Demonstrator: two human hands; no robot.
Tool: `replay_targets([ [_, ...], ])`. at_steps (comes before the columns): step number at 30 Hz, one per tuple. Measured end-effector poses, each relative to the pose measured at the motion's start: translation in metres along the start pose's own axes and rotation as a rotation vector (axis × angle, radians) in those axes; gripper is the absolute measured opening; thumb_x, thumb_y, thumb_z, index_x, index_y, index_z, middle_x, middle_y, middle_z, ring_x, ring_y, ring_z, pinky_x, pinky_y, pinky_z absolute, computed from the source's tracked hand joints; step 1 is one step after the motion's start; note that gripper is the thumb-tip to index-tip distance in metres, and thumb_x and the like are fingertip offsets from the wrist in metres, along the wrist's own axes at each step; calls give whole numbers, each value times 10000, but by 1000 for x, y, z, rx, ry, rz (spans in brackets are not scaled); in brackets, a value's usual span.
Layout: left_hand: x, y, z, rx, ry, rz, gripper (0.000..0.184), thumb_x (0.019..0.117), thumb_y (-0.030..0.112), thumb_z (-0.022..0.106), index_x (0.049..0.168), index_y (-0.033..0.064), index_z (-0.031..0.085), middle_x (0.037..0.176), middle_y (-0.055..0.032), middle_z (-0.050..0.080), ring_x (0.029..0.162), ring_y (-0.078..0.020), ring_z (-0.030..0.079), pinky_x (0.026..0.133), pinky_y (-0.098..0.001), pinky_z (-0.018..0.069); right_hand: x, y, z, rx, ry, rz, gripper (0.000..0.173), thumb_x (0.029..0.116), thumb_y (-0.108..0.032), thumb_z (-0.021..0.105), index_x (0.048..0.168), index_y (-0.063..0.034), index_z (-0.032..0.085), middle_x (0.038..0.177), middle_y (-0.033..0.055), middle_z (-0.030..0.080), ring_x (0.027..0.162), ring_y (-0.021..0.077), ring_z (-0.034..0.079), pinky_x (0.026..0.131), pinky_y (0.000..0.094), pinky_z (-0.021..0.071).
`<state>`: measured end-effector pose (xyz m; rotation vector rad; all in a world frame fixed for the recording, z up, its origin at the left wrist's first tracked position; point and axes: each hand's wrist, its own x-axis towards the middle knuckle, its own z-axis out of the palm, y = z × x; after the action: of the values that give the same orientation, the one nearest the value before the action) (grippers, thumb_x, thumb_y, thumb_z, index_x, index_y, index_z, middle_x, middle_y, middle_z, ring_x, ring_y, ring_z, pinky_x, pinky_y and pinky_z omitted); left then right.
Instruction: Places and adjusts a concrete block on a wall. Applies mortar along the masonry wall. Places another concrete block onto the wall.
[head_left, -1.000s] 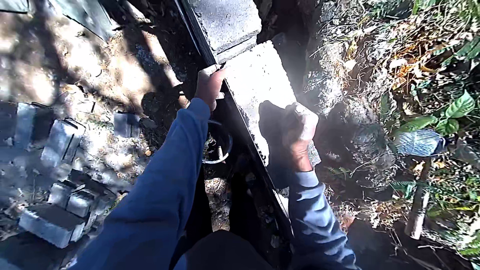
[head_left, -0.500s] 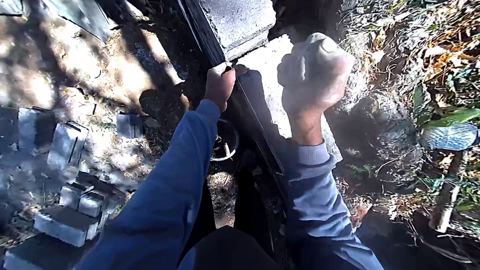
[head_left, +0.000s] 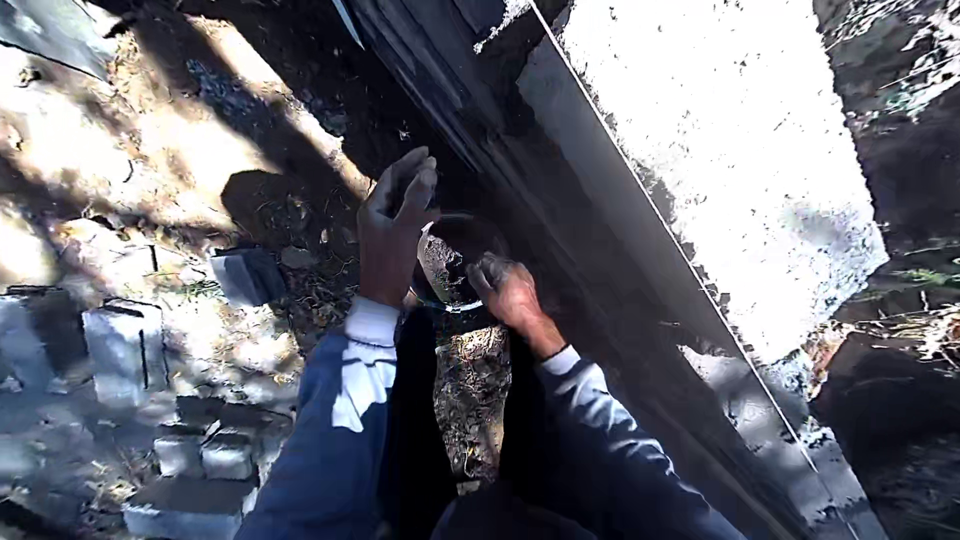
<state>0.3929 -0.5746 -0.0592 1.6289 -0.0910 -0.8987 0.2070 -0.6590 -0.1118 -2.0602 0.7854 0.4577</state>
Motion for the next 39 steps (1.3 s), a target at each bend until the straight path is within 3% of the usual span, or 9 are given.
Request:
replay_targets([
  [2,-26,-68,-54,189,112,-169,371,1074,263,525,1375,57,592,1265,-77,681,1084,-166,689,904,-385,605,45,53,82,-117,-286,383,500,1015,-346,592,1401,-28,582,1379,270,594,1308,443,554,1048,646,452],
  [4,-53,-134,-98,379,142,-331,388,1071,221,513,1357,-33,577,1253,-154,664,1062,-147,675,926,-351,574,75,104,139,-143,-363,517,535,1030,-286,577,1489,-20,508,1551,265,439,1466,446,373,1159,647,328],
  [9,-126,-227,-184,423,164,-790,400,1081,234,505,1390,-18,522,1243,-186,623,1004,-214,668,822,-423,582,101,149,209,-174,-358,654,449,1063,-148,480,1476,25,501,1548,282,439,1464,446,376,1197,615,277],
  [14,-143,-258,-196,527,65,-762,374,1074,227,520,1343,-29,560,1176,-168,659,971,-198,682,809,-419,592,94,144,193,-107,-406,625,551,1027,-348,575,1420,38,554,1478,296,509,1409,460,440,1144,639,344],
  [19,-104,-218,-111,576,-67,-564,363,1068,230,541,1297,-46,596,1174,-217,672,1018,-280,688,897,-493,570,-39,117,73,-78,-482,548,774,961,-333,629,1616,-113,282,1341,268,618,1229,444,611,1009,639,472],
  [21,-89,-194,-57,520,-125,-528,348,1075,234,524,1282,-33,607,1112,-185,685,947,-243,690,850,-456,577,-115,121,27,15,-363,492,679,983,-347,585,1606,-196,361,1270,224,677,1174,411,652,1011,631,483],
  [26,-83,-145,92,194,-340,-563,422,1122,270,362,1308,-21,603,1117,-165,720,917,-235,740,797,-413,625,-254,138,-33,332,169,311,557,943,-205,516,1382,137,543,1242,238,689,1146,206,674,1047,374,500],
  [32,-108,-90,227,-314,-267,-864,730,1119,457,62,1176,-64,570,885,-224,707,748,-323,729,662,-458,617,-255,168,-42,368,513,255,530,1081,-335,378,1131,130,628,687,4,606,585,14,567,602,235,531],
  [39,-114,-56,260,-225,23,-726,457,1147,264,210,1387,-33,462,1156,-236,597,928,-269,673,773,-443,608,-192,170,-32,219,584,133,518,1079,-262,359,1066,153,670,743,139,666,683,135,658,719,305,570],
])
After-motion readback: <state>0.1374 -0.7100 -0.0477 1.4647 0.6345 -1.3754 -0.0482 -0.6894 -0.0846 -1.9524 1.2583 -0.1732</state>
